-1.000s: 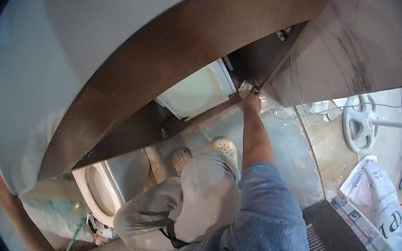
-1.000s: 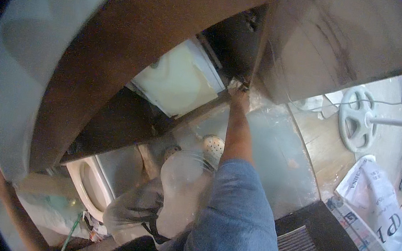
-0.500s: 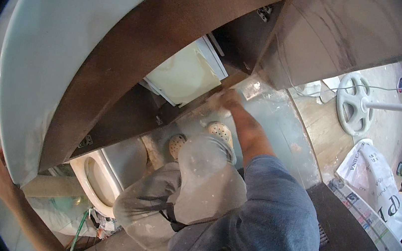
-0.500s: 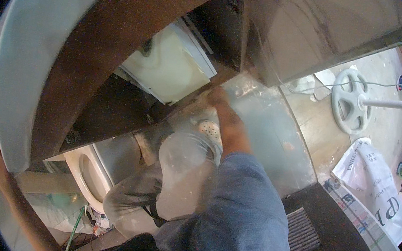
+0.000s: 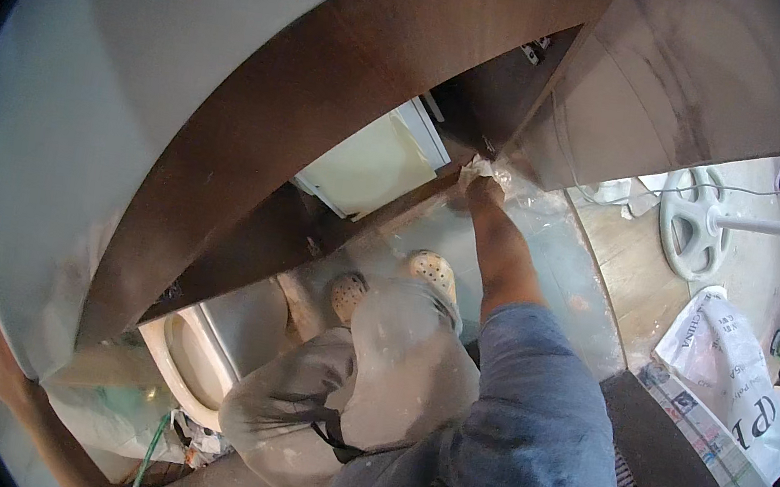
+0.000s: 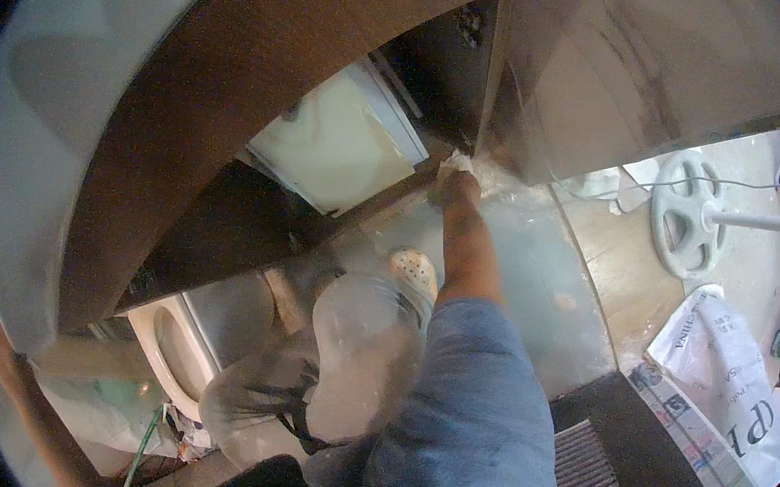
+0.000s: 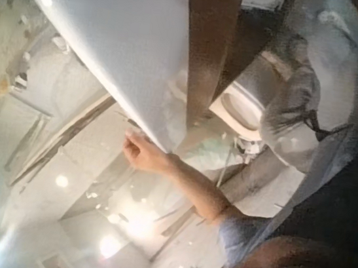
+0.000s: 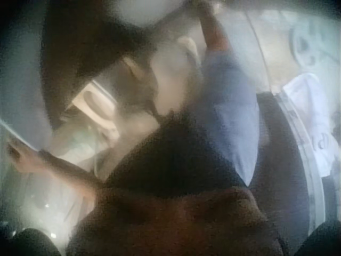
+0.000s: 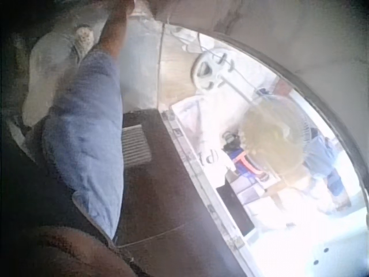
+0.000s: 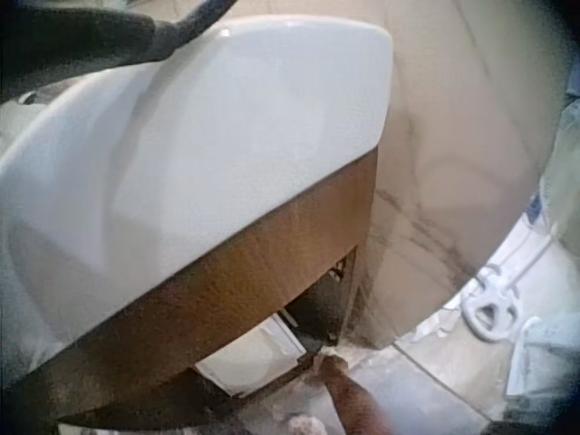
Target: The person wipes a bathroom sink and vanity with a cloth, then moves to a cluttered room to wipe a small fan and other surfaces. They handle a cloth, a fan, and a small metal sheet during the cleaning process.
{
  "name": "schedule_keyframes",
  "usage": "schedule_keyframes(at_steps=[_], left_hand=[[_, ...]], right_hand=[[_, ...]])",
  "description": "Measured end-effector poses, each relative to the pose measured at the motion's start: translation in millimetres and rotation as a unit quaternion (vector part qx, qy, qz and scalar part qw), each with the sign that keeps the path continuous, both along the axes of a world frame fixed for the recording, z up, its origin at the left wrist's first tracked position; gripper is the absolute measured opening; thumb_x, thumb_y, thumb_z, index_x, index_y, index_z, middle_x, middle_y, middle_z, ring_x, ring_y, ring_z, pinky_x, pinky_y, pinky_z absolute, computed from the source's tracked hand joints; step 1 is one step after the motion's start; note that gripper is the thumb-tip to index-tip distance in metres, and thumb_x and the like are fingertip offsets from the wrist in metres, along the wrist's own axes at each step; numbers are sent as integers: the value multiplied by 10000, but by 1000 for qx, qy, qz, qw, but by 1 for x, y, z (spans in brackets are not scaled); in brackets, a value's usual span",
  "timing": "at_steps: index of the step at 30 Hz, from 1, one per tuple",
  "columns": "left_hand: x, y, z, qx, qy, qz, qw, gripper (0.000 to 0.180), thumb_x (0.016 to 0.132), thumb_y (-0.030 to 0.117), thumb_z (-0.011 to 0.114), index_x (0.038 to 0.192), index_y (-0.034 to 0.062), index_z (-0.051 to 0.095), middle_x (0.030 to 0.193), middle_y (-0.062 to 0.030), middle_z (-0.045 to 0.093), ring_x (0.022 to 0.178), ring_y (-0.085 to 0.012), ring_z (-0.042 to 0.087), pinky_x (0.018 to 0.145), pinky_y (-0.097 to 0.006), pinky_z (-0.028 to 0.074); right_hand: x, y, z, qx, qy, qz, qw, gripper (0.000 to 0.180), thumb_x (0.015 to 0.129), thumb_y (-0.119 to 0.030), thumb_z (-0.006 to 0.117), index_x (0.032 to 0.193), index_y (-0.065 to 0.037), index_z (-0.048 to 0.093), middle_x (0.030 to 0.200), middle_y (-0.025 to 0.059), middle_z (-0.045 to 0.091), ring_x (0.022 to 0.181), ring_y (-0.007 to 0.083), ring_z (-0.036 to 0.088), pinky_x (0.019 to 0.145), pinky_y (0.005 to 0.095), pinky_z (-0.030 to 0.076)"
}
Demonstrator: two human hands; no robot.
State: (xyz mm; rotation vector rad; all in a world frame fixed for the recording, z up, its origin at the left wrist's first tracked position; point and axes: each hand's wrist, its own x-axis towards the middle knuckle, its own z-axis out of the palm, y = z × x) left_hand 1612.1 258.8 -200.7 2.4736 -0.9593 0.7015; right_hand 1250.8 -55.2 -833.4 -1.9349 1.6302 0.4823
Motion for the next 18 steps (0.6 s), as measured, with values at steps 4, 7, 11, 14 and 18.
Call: schedule_keyframes(at_steps=[4, 7, 11, 14, 18], left_hand=[[-16, -23, -12, -30, -13, 20, 999, 404, 1006, 408, 586, 1227, 82, 677, 1089, -87, 708, 955, -159, 691, 829, -323, 560], [-7, -22, -8, -42, 8, -11, 999, 408, 1002, 416, 595, 1216, 80, 681, 1071, -79, 707, 932, -150, 684, 814, -310, 547], [7, -4, -2, -24, 2, -36, 999, 363, 1021, 364, 582, 1189, 58, 682, 1030, -70, 703, 921, -123, 660, 792, -273, 522], [25, 5, 4, -30, 62, -50, 996, 370, 1022, 336, 585, 1241, 47, 658, 1139, -76, 679, 995, -149, 632, 875, -285, 487], [2, -2, -1, -14, 62, -12, 998, 382, 1019, 324, 589, 1280, 51, 643, 1212, -96, 661, 1044, -172, 618, 922, -300, 473]], right_hand=[[9, -15, 12, -92, -64, -14, 994, 366, 994, -296, 500, 1281, -102, 619, 1134, 183, 704, 1101, 278, 682, 894, 414, 566], [15, -37, -23, -138, -118, -74, 981, 362, 971, -252, 533, 1301, -110, 577, 1231, 177, 637, 1110, 314, 652, 901, 440, 556], [47, -35, -17, -175, -96, 105, 974, 374, 985, -189, 495, 1343, -99, 554, 1366, 145, 529, 1199, 341, 565, 966, 462, 510], [47, -42, -74, -134, -64, 73, 986, 356, 985, -190, 498, 1308, -68, 585, 1388, 120, 534, 1274, 326, 527, 1029, 442, 471], [37, -35, -64, -80, -2, 4, 997, 376, 1004, -237, 490, 1328, -79, 597, 1410, 103, 549, 1293, 270, 533, 1046, 397, 468]])
